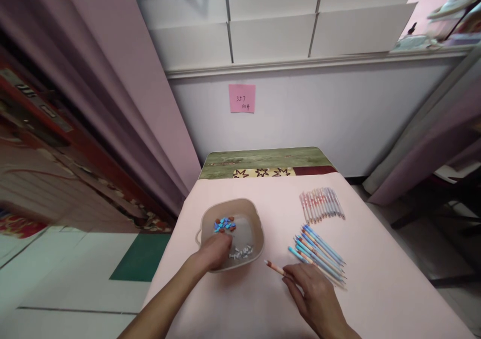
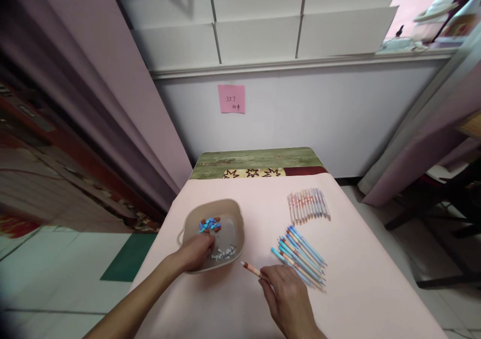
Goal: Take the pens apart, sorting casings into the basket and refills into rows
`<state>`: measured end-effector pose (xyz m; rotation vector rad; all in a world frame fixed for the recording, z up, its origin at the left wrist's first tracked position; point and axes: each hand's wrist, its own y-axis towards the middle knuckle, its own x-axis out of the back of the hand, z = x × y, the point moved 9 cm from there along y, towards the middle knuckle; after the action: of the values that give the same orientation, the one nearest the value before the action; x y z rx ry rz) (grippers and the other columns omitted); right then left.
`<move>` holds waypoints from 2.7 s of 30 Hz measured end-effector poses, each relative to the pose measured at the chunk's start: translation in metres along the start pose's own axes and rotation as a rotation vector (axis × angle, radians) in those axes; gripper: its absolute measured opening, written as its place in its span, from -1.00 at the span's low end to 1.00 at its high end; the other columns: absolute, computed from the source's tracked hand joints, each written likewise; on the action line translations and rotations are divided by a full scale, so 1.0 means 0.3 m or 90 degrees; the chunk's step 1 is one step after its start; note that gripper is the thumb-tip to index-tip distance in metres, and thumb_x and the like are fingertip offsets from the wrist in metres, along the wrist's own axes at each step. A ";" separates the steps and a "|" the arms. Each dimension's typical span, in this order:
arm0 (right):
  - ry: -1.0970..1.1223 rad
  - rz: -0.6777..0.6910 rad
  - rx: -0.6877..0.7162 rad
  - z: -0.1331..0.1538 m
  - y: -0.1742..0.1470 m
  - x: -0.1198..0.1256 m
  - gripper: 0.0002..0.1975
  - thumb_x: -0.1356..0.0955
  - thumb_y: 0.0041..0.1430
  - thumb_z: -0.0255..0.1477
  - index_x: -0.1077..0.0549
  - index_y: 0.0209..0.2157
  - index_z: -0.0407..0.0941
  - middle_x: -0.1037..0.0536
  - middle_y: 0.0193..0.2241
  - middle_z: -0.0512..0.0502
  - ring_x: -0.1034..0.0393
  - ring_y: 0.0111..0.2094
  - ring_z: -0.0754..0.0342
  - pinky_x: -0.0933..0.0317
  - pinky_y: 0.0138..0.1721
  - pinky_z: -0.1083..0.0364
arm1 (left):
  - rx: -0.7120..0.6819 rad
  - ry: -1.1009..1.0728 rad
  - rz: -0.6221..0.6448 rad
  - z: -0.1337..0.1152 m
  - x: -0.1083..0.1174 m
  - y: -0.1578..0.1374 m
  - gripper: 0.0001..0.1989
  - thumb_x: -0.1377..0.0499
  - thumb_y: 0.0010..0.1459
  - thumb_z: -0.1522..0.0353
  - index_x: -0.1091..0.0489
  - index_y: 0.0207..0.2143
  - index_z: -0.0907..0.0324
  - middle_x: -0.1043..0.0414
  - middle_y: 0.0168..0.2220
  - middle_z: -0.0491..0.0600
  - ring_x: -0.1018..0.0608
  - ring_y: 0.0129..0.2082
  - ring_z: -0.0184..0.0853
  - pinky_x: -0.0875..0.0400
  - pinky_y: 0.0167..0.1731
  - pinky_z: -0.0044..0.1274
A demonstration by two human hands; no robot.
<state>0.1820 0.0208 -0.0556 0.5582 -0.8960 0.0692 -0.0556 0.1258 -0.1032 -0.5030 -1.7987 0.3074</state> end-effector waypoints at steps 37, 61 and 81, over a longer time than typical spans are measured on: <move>0.857 0.202 -0.422 0.140 0.400 -0.334 -0.53 -0.39 -0.03 -0.01 -0.47 -0.41 -0.18 -0.33 -0.65 0.10 -0.13 -0.66 0.25 -0.12 -0.53 0.19 | -0.112 -1.215 -0.183 -0.087 0.178 -0.049 -0.68 -0.39 -0.15 0.34 -0.50 -0.30 0.28 -0.57 -0.38 0.06 -0.53 -0.48 -0.37 -0.34 -0.51 -0.59; 0.619 0.047 -0.400 0.032 0.403 -0.275 -0.62 -0.39 -0.01 -0.08 -0.42 -0.45 -0.14 -0.38 -0.66 0.06 -0.24 -0.65 0.18 -0.08 -0.62 0.20 | -0.052 -1.265 -0.336 0.010 0.177 -0.024 -0.76 -0.34 -0.06 0.37 -0.46 -0.29 0.20 -0.57 -0.29 -0.02 -0.59 -0.29 -0.34 -0.46 -0.26 -0.54; 0.218 -0.160 -0.118 0.121 0.502 -0.035 -0.82 -0.29 0.19 -0.36 -0.47 -0.22 -0.10 -0.52 -0.36 -0.06 -0.36 -0.45 0.13 -0.22 -0.38 0.17 | 0.106 -0.121 -0.357 0.106 0.235 -0.116 -0.74 -0.06 0.20 0.28 -0.42 -0.08 0.04 -0.57 -0.35 -0.03 -0.56 -0.28 -0.24 -0.28 -0.32 -0.53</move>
<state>0.1063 0.1338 0.0195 0.4641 -0.4884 -0.1414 -0.1080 0.1314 -0.0370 0.1619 -1.9932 0.1134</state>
